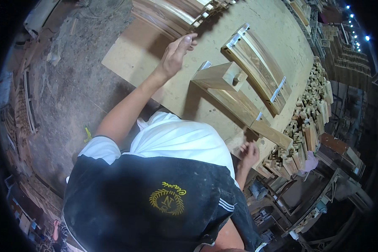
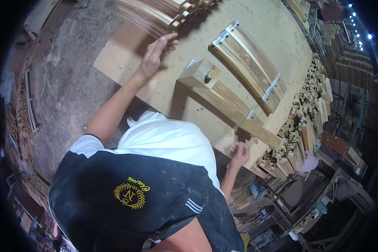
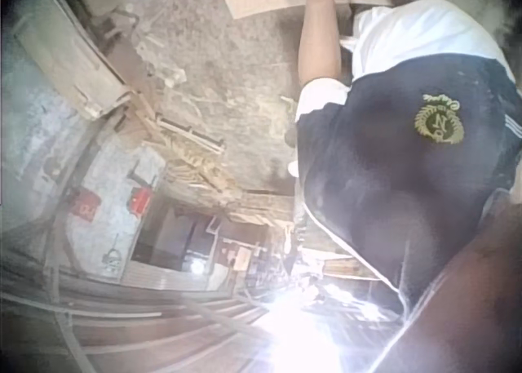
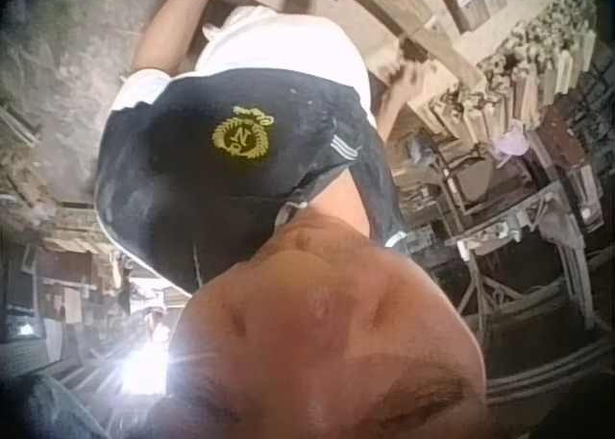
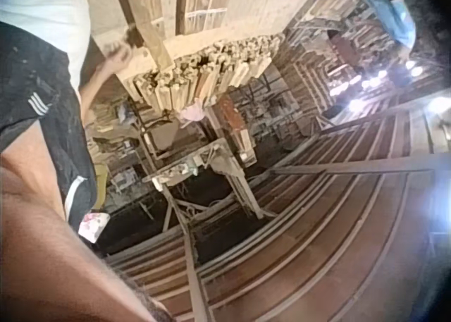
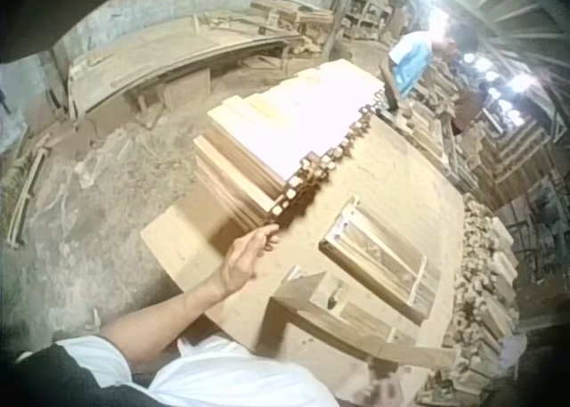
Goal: Assembling wooden slats into frames for furniture components.
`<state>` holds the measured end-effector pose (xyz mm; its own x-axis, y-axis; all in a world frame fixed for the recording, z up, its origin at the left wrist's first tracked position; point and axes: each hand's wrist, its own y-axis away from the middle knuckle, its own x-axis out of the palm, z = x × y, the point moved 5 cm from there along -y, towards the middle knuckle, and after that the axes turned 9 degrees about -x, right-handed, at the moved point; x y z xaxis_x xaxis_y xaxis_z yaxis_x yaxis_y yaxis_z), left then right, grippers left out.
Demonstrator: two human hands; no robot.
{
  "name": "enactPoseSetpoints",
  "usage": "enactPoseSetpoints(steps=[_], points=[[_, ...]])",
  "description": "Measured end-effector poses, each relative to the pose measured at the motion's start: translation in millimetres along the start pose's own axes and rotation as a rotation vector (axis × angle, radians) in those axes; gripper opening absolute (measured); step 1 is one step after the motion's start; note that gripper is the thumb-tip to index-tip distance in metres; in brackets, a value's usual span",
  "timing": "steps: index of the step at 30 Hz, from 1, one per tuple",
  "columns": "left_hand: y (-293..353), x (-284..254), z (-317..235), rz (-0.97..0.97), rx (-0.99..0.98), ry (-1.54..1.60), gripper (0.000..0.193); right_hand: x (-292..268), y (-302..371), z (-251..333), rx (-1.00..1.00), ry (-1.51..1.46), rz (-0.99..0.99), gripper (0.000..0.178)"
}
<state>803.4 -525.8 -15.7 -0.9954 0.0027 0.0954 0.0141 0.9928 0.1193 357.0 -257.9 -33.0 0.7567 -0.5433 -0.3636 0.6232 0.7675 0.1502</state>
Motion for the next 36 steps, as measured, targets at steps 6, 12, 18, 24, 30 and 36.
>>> enactPoseSetpoints(steps=[6, 12, 18, 24, 30, 36], points=[[-16.5, 29.1, 71.6, 0.176, -0.319, -0.434, 0.079, -78.2, -86.2, -76.5, -0.04, -0.241, -0.309, 0.041], [-15.8, 56.1, 46.5, 0.016, -0.309, -0.153, 0.071, -44.9, -146.1, -69.2, -0.234, 0.914, 0.082, 0.033], [-29.6, 69.9, 31.4, 0.077, -0.298, 0.182, 0.063, -25.6, -152.0, -4.0, -0.319, -0.288, -0.082, 0.038], [1.7, 76.1, -84.6, 0.173, 0.269, 0.475, 0.051, -64.9, -146.3, 100.4, -0.255, -0.708, -0.263, 0.048], [43.0, 70.4, -113.2, 0.159, 0.498, 0.591, 0.058, -69.3, -104.5, 185.8, -0.184, -0.9, -0.522, 0.046], [61.5, 66.5, -103.4, 0.114, 0.534, 0.561, 0.058, -83.7, -104.2, 164.6, -0.263, -1.021, -0.493, 0.028]])
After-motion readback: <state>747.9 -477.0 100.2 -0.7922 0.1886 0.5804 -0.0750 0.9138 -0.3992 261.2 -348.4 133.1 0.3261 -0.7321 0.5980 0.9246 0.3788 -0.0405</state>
